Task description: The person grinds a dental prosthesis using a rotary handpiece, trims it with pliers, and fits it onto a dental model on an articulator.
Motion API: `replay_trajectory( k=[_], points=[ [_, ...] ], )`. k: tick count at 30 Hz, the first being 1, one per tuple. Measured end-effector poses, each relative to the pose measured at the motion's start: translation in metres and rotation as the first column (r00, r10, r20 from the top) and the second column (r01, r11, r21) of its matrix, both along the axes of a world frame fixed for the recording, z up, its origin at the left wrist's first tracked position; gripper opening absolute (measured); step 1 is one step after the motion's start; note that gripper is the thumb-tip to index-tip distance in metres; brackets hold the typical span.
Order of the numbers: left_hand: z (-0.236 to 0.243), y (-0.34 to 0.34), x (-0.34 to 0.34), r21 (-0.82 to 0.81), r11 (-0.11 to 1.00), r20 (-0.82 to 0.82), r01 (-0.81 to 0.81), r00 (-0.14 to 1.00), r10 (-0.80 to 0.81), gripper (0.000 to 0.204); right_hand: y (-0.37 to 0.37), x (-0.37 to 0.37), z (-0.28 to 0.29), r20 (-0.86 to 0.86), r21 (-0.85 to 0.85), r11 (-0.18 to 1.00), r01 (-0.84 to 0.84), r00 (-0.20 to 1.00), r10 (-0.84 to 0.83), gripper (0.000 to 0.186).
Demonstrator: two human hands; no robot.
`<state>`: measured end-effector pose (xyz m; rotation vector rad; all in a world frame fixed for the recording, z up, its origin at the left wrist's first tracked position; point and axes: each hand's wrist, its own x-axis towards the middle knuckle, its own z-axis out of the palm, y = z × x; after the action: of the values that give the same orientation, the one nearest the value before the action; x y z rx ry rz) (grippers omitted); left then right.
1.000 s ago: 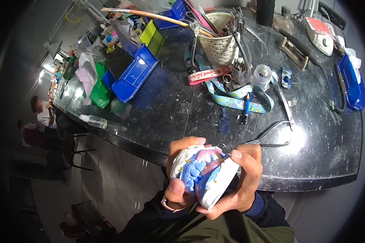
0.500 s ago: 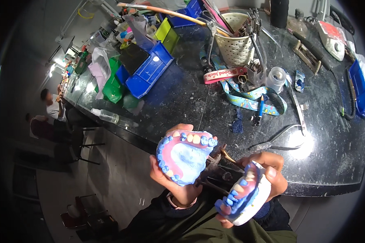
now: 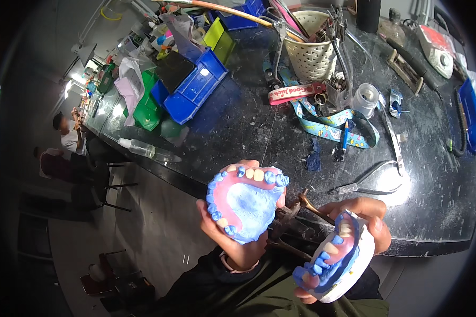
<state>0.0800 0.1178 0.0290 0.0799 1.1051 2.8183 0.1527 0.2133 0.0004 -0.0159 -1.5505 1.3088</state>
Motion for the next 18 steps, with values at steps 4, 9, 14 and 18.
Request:
replay_trajectory(
  k=[4,9,14,18],
  points=[
    [-0.015,-0.009,0.002,-0.176,0.954,-0.077,0.243,0.963,-0.259,0.08,0.0,-0.007,0.001,-0.022,0.052,0.987,0.149,0.989,-0.148,0.053],
    [-0.022,-0.008,0.01,-0.373,0.798,-0.164,0.472,0.813,-0.558,0.097,0.012,0.009,0.012,0.167,-0.795,0.588,0.15,0.986,-0.025,0.107],
    [-0.036,-0.005,0.015,-0.262,0.653,-0.358,0.71,0.557,-0.749,0.082,0.029,0.016,0.015,-0.339,-0.764,0.569,-0.305,0.94,0.049,0.105],
    [-0.043,-0.001,0.024,-0.166,0.586,-0.395,0.793,0.491,-0.776,0.067,0.036,0.02,0.004,-0.462,-0.745,0.573,-0.341,0.884,-0.076,0.101]
  ],
)
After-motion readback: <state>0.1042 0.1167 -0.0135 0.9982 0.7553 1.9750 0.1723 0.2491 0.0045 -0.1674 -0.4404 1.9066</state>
